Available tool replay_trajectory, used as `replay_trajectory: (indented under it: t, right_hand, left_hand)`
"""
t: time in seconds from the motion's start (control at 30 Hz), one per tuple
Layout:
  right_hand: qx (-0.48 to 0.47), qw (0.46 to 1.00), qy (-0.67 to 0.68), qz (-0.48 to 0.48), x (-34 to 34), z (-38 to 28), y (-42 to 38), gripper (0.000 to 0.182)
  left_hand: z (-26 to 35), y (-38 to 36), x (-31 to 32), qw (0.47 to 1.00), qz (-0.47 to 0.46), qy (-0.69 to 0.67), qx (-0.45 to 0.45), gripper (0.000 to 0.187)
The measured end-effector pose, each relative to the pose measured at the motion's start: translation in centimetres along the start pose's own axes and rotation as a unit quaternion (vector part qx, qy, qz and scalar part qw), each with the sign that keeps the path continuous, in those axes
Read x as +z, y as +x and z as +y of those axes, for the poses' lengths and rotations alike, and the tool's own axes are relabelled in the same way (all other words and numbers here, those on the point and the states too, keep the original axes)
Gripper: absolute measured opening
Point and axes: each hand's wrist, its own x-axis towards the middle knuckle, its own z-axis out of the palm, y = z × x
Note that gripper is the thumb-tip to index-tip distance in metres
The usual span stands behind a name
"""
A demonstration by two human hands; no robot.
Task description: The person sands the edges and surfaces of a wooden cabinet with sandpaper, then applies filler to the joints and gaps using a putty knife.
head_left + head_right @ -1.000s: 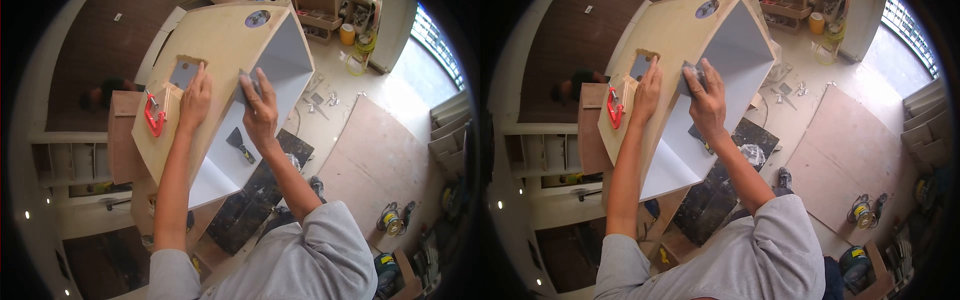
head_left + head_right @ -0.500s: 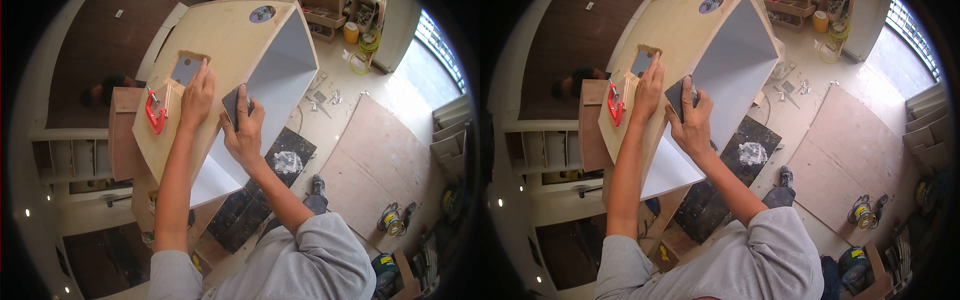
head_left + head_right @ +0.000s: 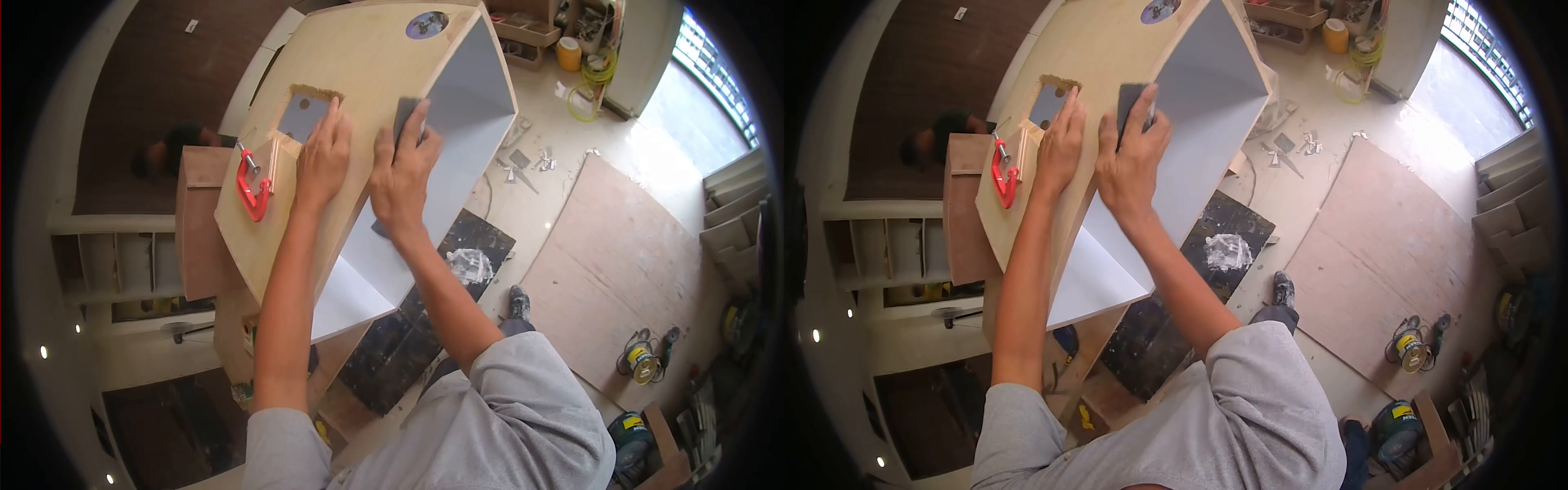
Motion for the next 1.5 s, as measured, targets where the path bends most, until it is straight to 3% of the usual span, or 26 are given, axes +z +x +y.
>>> replay_trajectory:
  t: [0.13, 0.23, 0.33, 0.5, 0.73, 0.87, 1.07, 1.23, 1.37, 1.5]
  right_hand:
    - [-0.03, 0.997, -0.062, -0.038, 0.5, 0.6, -6.8, 0.083]
    - [-0.024, 0.999, -0.022, -0.019, 0.1, 1.0, -3.4, 0.083]
    - [0.058, 0.998, 0.024, -0.013, -0.7, -0.6, 1.6, 0.082]
    - [-0.035, 0.997, -0.036, -0.056, -0.2, -0.3, -7.6, 0.083]
    - [0.04, 0.999, 0.03, -0.015, -1.1, -1.0, 1.1, 0.081]
    - [-0.06, 0.995, -0.044, -0.066, -0.9, 0.0, -6.3, 0.084]
    - [0.026, 0.999, -0.023, -0.026, -1.3, -0.7, 0.5, 0.084]
    - [-0.069, 0.993, -0.06, -0.069, -0.9, 1.3, -7.1, 0.084]
    - [0.013, 0.999, -0.013, -0.04, -1.4, -0.7, 0.2, 0.086]
    - [-0.095, 0.991, -0.083, -0.052, -1.3, 0.2, -5.1, 0.086]
  left_hand:
    - [-0.3, 0.3, 0.1, 1.0, 0.004, 0.006, 0.006, 0.068]
    - [-0.2, 0.1, -0.1, 1.0, -0.012, -0.005, -0.003, 0.068]
    - [0.4, -0.1, -0.4, 1.0, -0.014, -0.002, -0.01, 0.068]
    - [0.1, 0.2, 0.0, 1.0, 0.002, 0.005, 0.007, 0.067]
    - [0.2, 0.0, 0.0, 1.0, 0.0, 0.006, 0.005, 0.068]
    - [0.2, 0.2, 0.1, 1.0, 0.001, 0.022, -0.002, 0.067]
    - [-0.2, -0.1, 0.1, 1.0, 0.002, 0.016, 0.004, 0.067]
    - [-0.1, 0.1, 0.2, 1.0, 0.008, 0.022, -0.005, 0.067]
    - [-0.5, -0.2, 0.2, 1.0, 0.0, 0.015, 0.009, 0.067]
    - [0.0, 0.2, 0.0, 1.0, 0.008, 0.022, 0.003, 0.066]
